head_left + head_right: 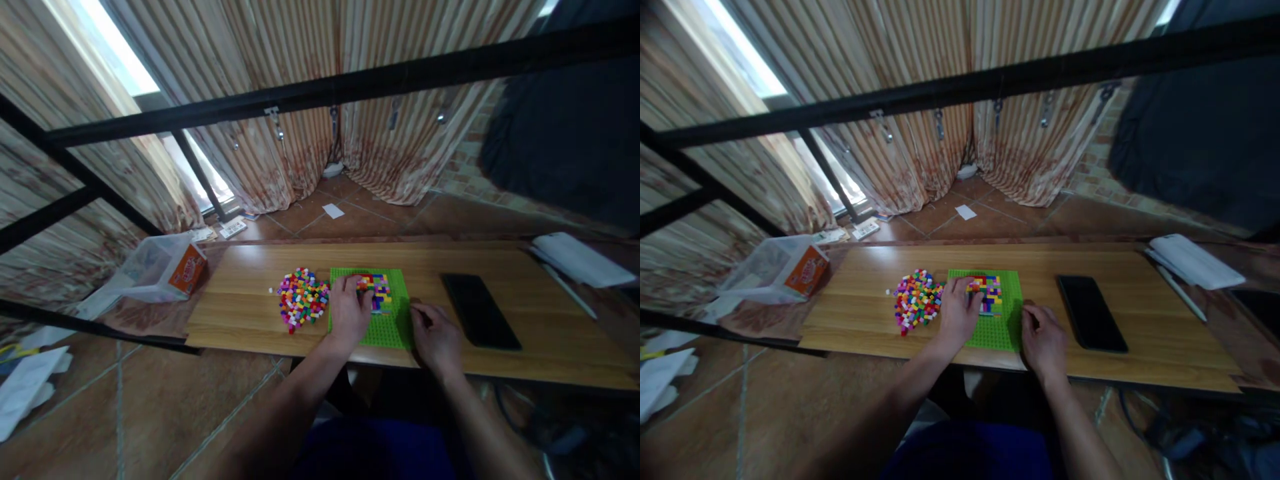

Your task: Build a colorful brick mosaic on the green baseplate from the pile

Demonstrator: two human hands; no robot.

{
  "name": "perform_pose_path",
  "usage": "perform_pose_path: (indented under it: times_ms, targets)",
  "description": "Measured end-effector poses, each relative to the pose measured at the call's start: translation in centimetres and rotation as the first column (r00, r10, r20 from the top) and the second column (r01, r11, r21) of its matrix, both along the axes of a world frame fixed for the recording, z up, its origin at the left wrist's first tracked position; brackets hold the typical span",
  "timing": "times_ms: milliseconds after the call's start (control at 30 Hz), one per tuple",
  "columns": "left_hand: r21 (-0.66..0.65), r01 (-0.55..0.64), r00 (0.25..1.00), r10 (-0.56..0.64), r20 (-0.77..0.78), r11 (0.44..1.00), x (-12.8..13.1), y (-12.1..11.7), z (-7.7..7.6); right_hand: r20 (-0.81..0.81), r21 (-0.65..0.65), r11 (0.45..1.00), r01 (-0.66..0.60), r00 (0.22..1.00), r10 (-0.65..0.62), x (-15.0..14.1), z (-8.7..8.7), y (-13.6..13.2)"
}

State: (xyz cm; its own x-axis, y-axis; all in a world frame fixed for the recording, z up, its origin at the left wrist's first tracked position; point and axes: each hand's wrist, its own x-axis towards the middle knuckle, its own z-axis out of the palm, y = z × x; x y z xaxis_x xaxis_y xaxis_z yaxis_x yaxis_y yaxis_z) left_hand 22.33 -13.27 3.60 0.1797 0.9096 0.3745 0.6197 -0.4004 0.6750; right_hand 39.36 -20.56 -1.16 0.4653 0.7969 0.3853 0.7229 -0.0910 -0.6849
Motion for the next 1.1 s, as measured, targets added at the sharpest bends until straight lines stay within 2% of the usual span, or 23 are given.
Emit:
perform_pose_path:
  times_ms: [100,200,333,433,533,700,967,1033,1100]
  targets:
    - [0.011,-0.025,0.998,0.025,0.059,1.0,-1.7,0.0,0.4,0.023,-0.013,1.0,-0.002,1.0,0.002,0.1,-0.1,-0.1]
    - [0.028,-0.098,0.994,0.096,0.055,0.995,-5.0,0.9,0.7,0.026,-0.038,0.999,0.017,1.0,-0.016,0.2,-0.2,-0.1]
    - [-0.006,-0.269,0.963,0.269,0.002,0.963,-10.8,3.0,0.6,0.03,-0.056,0.998,0.023,0.999,-0.021,0.3,-0.3,-0.1]
    - [-0.083,-0.334,0.942,0.329,-0.07,0.939,-14.4,4.5,0.2,0.052,-0.045,0.999,0.017,0.999,-0.014,0.4,-0.4,-0.1]
    - [-0.129,-0.372,0.924,0.353,-0.146,0.919,-16.6,5.1,-0.4,0.074,-0.045,0.999,0.013,0.997,-0.01,0.6,-0.6,-0.2]
    - [-0.156,-0.329,0.936,0.3,-0.182,0.931,-17.4,4.6,-1.4,0.102,-0.048,0.999,0.016,0.995,-0.011,0.7,-0.8,-0.2]
    - [-0.099,-0.315,0.918,0.277,-0.286,0.944,-17.0,4.1,-1.6,0.108,-0.051,0.998,0.021,0.994,-0.015,0.6,-0.7,-0.2]
    - [-0.1,-0.338,0.916,0.302,-0.263,0.936,-17.0,4.0,-1.5,0.094,-0.058,0.998,0.026,0.995,-0.02,0.5,-0.7,-0.2]
    - [-0.123,-0.382,0.916,0.358,-0.178,0.916,-16.6,3.6,-1.0,0.078,-0.059,0.998,0.029,0.997,-0.024,0.4,-0.6,-0.1]
